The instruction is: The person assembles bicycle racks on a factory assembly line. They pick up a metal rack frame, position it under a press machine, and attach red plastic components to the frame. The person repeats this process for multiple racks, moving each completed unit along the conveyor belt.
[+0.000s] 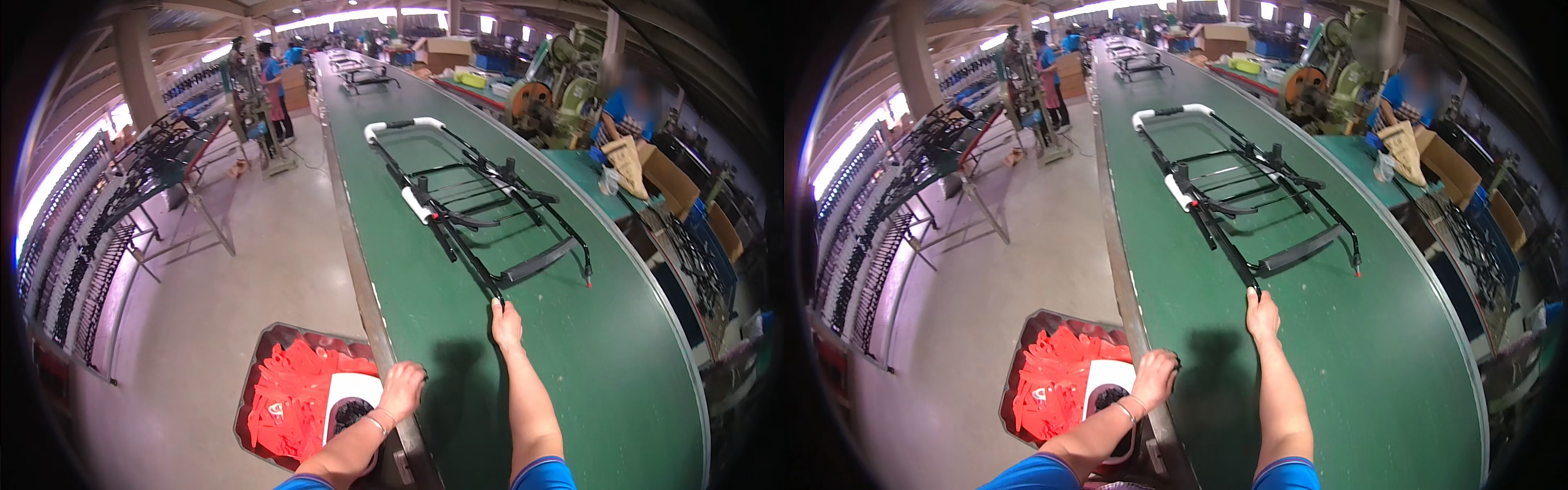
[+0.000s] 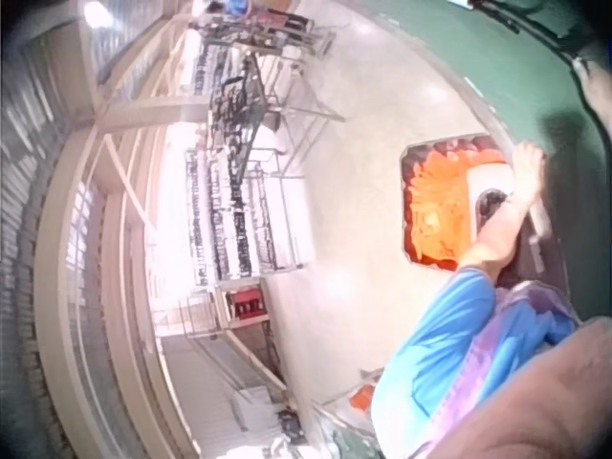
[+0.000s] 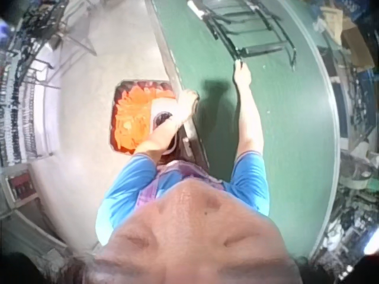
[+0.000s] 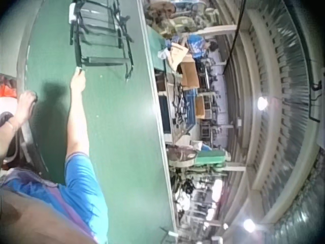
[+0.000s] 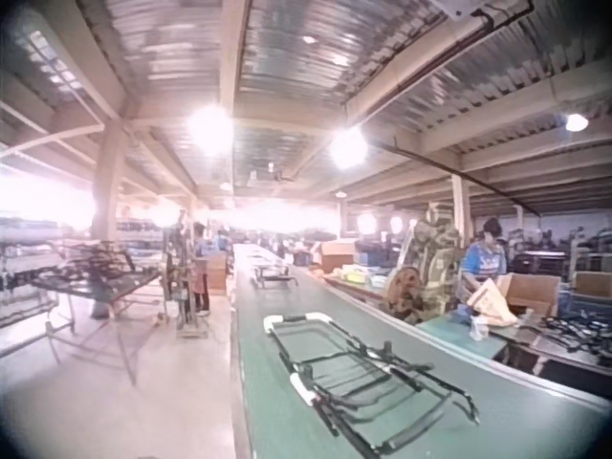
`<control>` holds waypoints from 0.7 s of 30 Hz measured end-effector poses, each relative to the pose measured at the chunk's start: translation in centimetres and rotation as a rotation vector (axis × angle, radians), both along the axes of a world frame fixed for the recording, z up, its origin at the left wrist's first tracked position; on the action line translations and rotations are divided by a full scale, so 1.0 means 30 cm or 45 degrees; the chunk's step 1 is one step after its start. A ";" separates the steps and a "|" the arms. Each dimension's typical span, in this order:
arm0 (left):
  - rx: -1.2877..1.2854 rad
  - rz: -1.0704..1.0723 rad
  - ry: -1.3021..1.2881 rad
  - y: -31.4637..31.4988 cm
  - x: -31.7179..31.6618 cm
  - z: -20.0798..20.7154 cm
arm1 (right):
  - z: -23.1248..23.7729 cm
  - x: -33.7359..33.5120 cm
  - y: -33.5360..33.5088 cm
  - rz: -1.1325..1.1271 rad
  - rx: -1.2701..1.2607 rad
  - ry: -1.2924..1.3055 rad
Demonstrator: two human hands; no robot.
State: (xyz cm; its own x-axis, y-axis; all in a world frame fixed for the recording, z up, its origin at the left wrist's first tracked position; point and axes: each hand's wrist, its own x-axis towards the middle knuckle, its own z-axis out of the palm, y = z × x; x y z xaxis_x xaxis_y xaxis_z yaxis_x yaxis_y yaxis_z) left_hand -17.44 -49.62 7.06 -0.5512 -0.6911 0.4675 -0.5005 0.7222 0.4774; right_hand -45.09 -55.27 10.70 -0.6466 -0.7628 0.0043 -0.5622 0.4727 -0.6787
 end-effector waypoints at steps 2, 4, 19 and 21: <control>-0.013 -0.002 0.046 -0.010 -0.002 -0.006 | 0.010 -0.023 0.153 -0.038 0.025 0.039; 0.006 0.002 0.033 -0.009 0.005 -0.002 | 0.012 -0.061 0.333 -0.066 0.024 0.023; 0.121 0.224 0.334 0.084 0.157 -0.030 | 0.118 0.269 2.263 -0.853 0.028 -0.113; 0.240 0.205 0.490 0.135 0.248 -0.033 | 0.223 0.366 2.261 -1.247 0.198 0.228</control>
State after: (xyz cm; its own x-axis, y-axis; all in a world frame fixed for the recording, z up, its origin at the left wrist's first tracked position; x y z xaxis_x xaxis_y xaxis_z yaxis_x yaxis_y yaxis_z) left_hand -10.00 -45.58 6.07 -0.2407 -0.8465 0.4749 -0.3601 0.5322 0.7662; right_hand -34.12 12.56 17.40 -0.9887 0.1039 0.1080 0.0340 0.8573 -0.5136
